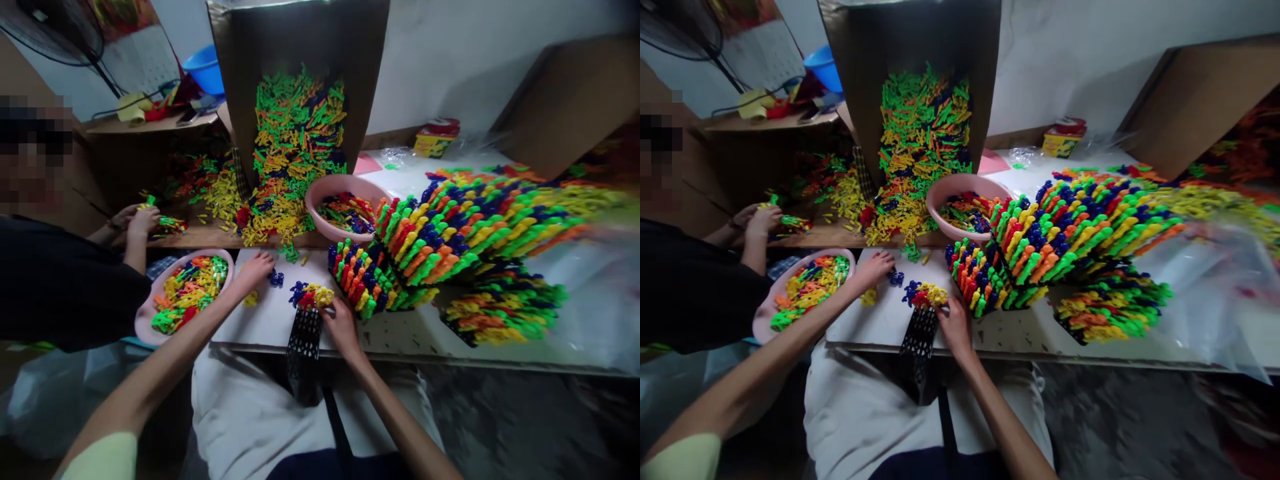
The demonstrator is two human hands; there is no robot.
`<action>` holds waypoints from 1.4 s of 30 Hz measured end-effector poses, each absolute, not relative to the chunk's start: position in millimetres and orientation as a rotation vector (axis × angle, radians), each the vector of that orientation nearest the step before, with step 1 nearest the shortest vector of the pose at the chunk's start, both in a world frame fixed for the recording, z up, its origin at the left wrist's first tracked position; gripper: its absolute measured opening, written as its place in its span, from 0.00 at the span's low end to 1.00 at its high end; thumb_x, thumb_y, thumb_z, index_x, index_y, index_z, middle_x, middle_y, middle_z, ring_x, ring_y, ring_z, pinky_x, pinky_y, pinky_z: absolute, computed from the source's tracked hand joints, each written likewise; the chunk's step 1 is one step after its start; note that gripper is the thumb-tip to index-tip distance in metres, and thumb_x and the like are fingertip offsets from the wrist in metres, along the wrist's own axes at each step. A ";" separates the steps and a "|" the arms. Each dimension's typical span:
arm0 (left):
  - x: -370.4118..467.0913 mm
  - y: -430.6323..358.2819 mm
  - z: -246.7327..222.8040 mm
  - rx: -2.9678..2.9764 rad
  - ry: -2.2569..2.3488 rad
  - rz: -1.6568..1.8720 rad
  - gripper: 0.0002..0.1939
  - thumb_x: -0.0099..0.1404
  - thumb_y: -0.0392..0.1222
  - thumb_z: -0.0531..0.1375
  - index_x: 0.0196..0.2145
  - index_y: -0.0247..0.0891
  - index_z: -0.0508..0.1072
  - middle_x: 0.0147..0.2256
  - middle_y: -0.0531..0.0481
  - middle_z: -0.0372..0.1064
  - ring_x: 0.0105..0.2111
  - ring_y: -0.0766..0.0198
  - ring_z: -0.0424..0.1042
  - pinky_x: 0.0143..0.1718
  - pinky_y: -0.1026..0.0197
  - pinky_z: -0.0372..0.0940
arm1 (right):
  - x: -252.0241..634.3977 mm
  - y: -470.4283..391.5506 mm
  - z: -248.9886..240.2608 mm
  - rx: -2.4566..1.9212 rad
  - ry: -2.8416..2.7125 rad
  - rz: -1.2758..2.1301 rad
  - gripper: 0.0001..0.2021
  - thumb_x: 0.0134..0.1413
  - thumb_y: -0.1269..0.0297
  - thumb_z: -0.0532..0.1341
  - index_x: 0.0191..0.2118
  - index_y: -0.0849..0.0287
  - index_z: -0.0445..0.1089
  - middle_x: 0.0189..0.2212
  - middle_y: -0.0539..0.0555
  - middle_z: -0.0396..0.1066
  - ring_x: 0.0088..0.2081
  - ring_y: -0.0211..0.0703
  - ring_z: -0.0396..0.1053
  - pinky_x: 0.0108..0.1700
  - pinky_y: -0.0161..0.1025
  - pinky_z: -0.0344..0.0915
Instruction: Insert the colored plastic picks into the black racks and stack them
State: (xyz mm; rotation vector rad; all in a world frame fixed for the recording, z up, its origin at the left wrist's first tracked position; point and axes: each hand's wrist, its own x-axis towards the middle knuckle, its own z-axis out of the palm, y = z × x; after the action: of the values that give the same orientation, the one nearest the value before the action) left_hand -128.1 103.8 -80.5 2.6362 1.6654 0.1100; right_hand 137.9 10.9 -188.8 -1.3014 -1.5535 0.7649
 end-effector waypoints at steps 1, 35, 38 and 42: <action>-128.1 112.3 -79.2 2.657 1.596 0.069 0.12 0.58 0.26 0.55 0.33 0.39 0.74 0.40 0.39 0.74 0.48 0.52 0.69 0.53 0.52 0.58 | 138.2 10.1 -188.0 -1.298 -1.558 0.765 0.15 0.58 0.50 0.59 0.34 0.58 0.70 0.34 0.57 0.73 0.39 0.50 0.71 0.44 0.47 0.69; 30.1 -41.3 -138.5 1.695 2.186 0.659 0.16 0.69 0.49 0.56 0.36 0.37 0.78 0.33 0.39 0.78 0.34 0.55 0.77 0.33 0.61 0.63 | 155.0 -40.0 -171.5 -1.166 -1.808 0.691 0.12 0.58 0.72 0.57 0.40 0.53 0.77 0.46 0.57 0.73 0.50 0.52 0.65 0.54 0.52 0.67; 33.1 -41.1 -134.7 1.694 2.277 0.508 0.19 0.69 0.52 0.54 0.37 0.36 0.79 0.31 0.37 0.78 0.32 0.53 0.77 0.31 0.61 0.60 | 155.1 -39.7 -170.7 -1.172 -1.745 0.757 0.10 0.58 0.70 0.57 0.38 0.53 0.76 0.44 0.57 0.74 0.50 0.52 0.66 0.55 0.51 0.67; 31.4 -38.0 -127.9 1.731 2.255 0.385 0.22 0.70 0.54 0.52 0.35 0.36 0.79 0.31 0.36 0.78 0.31 0.52 0.77 0.30 0.61 0.59 | 156.3 -34.3 -161.1 -1.258 -1.520 0.942 0.09 0.61 0.64 0.56 0.43 0.56 0.72 0.41 0.56 0.74 0.45 0.48 0.70 0.51 0.46 0.68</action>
State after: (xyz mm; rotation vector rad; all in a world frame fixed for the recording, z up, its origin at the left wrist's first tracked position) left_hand 31.4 -38.0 -127.9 1.7306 2.2552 0.3850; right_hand 156.3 -34.3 -161.1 -1.2582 -1.5202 0.9424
